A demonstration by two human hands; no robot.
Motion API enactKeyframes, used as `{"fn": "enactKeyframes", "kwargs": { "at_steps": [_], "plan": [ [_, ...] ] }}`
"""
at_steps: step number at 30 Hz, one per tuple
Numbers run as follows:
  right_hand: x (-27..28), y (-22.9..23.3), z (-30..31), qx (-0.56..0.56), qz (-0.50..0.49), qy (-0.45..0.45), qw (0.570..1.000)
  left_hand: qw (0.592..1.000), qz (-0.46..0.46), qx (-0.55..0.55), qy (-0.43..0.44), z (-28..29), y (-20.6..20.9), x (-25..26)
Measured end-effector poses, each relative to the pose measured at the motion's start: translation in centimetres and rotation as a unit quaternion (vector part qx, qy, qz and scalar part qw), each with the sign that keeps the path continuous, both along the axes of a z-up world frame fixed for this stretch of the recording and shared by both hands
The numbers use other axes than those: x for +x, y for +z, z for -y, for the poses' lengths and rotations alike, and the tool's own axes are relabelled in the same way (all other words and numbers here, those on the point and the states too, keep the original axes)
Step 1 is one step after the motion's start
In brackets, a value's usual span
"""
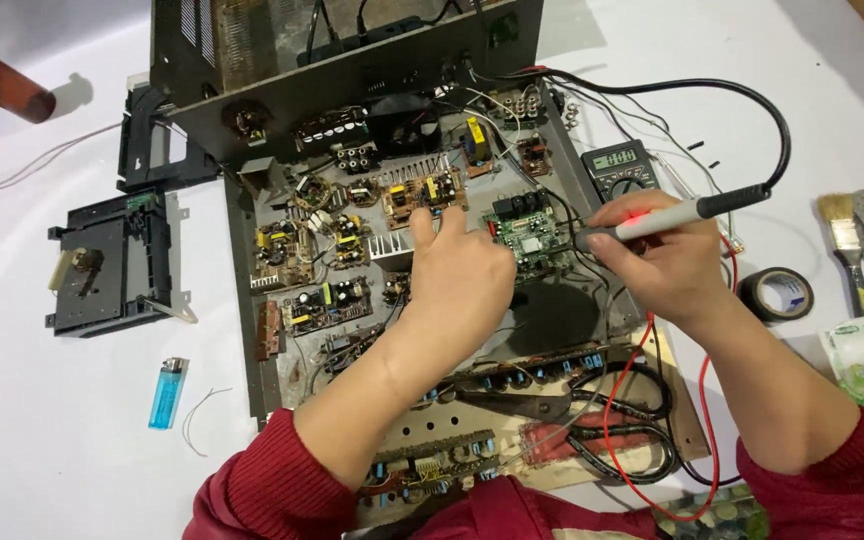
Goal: Soldering electronic components onto a circuit board within a device chassis.
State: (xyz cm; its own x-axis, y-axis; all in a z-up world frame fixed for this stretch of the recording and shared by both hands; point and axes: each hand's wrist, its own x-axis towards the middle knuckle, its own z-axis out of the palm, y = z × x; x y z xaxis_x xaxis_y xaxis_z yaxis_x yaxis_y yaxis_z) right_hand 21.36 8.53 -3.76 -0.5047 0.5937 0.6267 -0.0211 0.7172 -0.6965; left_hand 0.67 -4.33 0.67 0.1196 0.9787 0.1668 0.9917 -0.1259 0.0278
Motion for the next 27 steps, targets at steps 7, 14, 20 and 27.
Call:
{"fn": "enactKeyframes", "kwargs": {
  "at_steps": [7, 14, 20, 27],
  "plan": [
    [-0.6, -0.1, 0.8, 0.006, 0.012, 0.003, 1.000, 0.999, -0.004, 0.033, -0.007, -0.7, -1.6, 0.2],
    [-0.7, -0.9, 0.9, -0.029, 0.023, 0.025, 0.999, 0.996, -0.009, 0.081, -0.019, -0.9, -2.5, 0.4],
    [-0.9, -0.4, 1.5, -0.039, 0.048, 0.025, 0.998, 0.995, -0.012, 0.099, -0.019, -0.8, -3.2, 0.3],
    [-0.9, 0.1, 1.7, -0.055, 0.069, 0.028, 0.996, 0.995, -0.009, 0.096, -0.018, -0.8, -3.0, 0.3]
  ]
}}
